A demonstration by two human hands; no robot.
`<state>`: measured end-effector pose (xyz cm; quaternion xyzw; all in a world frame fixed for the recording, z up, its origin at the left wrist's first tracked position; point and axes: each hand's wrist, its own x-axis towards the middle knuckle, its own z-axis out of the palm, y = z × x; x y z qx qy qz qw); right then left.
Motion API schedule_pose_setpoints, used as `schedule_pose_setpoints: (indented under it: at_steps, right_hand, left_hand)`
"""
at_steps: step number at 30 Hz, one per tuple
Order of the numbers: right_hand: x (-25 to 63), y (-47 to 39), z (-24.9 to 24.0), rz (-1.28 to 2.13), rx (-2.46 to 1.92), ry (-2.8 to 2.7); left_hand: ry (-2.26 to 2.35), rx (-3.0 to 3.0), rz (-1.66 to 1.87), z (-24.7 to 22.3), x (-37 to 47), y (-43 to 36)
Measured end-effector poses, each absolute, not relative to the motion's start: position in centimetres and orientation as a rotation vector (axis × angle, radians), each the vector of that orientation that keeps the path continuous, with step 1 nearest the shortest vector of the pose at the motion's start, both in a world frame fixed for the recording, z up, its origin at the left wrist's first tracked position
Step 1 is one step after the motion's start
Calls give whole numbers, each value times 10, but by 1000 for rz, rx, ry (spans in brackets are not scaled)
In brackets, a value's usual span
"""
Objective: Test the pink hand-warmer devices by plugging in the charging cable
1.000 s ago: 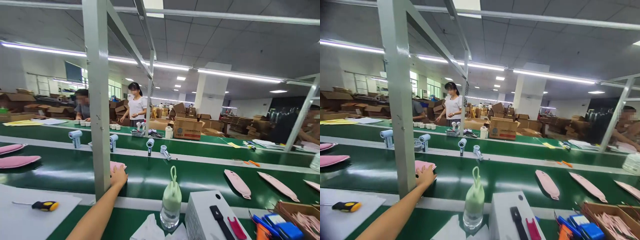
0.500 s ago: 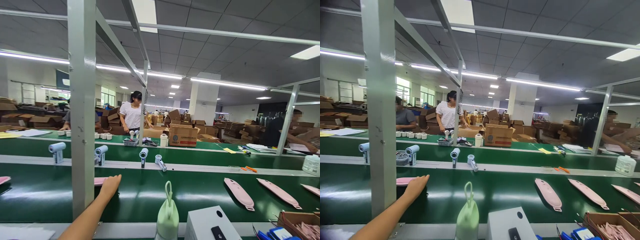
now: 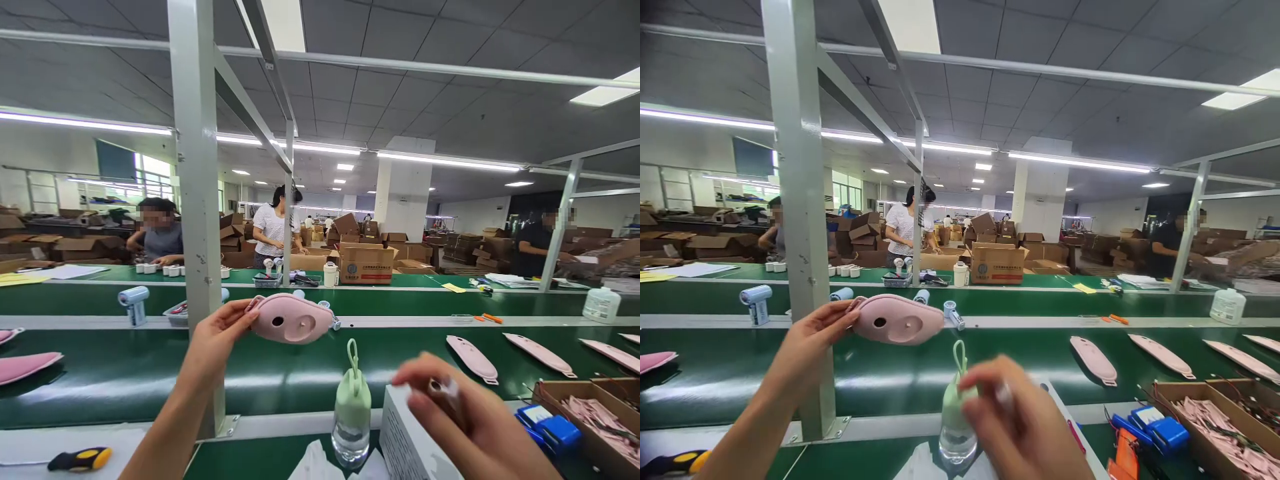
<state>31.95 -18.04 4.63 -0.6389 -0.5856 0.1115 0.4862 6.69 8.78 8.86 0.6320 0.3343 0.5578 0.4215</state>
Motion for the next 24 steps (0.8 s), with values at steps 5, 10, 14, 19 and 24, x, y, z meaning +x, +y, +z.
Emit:
schedule_pose_setpoints:
  at_steps: [5,10,14,19,24]
  right_hand:
    - [268,-108,124,202,-1545,-1728]
    - [245,-70,94,515,-1521,-1717]
    - [225,-58,70,640,-1363,-1516]
    - [228,-57,76,548,-1225,-1665]
    - [238,-62,86,801,-1323,-1755]
  left_hand:
    - [726,1272,1321,103,41,39]
    - [729,996,1464,83,48,12]
    - [745,814,1493,54,69,2]
    - [773,704,1329,45,71,9]
    - [778,693,1227,46,65,16]
